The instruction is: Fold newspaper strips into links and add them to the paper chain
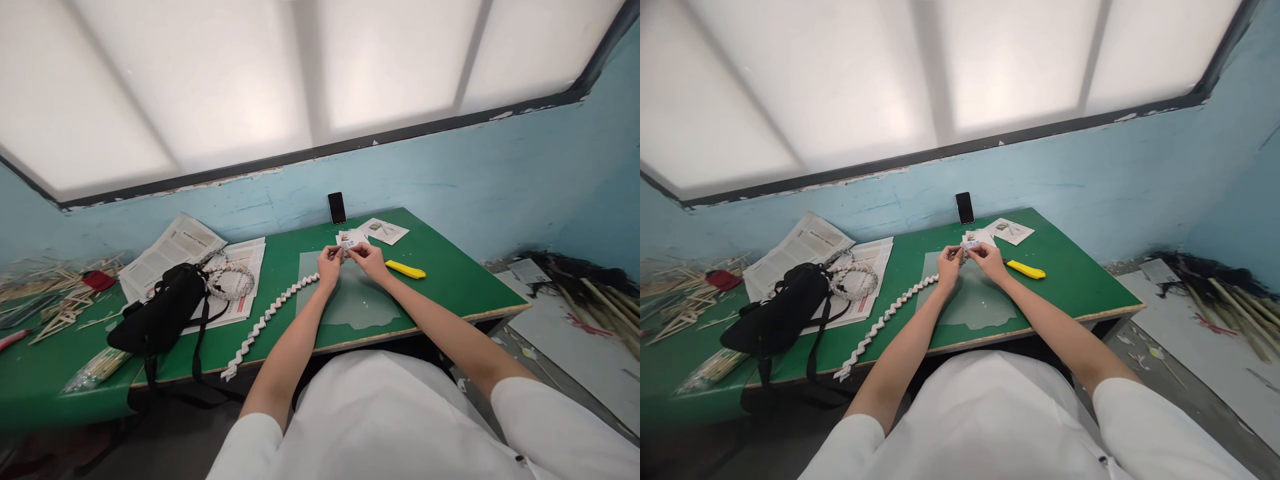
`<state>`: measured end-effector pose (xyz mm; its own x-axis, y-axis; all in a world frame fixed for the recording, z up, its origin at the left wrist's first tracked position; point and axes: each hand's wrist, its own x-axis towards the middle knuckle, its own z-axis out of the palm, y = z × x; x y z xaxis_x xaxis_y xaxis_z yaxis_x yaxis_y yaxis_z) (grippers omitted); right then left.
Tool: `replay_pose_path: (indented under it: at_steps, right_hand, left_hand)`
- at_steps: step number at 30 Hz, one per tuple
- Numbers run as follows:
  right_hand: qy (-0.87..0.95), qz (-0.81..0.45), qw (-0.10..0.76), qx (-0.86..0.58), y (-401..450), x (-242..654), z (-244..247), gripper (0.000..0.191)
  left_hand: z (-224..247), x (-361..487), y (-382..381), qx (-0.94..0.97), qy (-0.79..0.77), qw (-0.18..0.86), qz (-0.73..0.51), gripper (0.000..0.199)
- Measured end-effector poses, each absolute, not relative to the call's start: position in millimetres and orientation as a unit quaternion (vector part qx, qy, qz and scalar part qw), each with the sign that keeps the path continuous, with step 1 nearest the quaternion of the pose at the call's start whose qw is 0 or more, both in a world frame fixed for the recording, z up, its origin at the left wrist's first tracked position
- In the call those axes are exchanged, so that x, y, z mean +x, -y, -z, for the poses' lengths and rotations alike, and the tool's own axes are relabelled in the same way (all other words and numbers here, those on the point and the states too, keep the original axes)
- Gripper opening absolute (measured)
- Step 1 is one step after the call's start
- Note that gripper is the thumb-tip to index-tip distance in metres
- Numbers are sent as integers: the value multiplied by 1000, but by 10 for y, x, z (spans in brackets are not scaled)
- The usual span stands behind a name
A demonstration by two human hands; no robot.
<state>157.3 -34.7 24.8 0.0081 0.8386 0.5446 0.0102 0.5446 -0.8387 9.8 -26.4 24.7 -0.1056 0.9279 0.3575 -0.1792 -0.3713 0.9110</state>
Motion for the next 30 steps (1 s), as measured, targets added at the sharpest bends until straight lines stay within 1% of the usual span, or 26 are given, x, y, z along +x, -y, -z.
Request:
replay_pose_path:
  at_steps: [3, 8, 10, 15, 21, 26, 30]
  right_hand:
    - [621, -337, 621, -340, 355, 1584, -261, 36]
    - [632, -320, 614, -347, 359, 1607, -301, 36]
    - [632, -322, 611, -352, 352, 1611, -308, 37]
    - [640, -315, 603, -357, 319, 1629, -285, 37]
    - [640, -284, 598, -392, 259, 1652, -216, 34]
    - [674, -282, 576, -366, 272, 1647, -212, 42]
    - [714, -239, 561, -346, 321, 1637, -244, 34]
  left_hand:
    - [-225, 95, 240, 516, -368, 429, -644, 43]
    - [-189, 112, 207, 510, -347, 471, -630, 51]
    - [-180, 119, 204, 511, -347, 470, -630, 51]
    - [-165, 121, 204, 519, -353, 457, -630, 46]
    - [-148, 71, 169, 550, -372, 437, -606, 36]
    - [-135, 46, 145, 561, -363, 450, -593, 32]
    - [-136, 55, 135, 550, -358, 468, -592, 34]
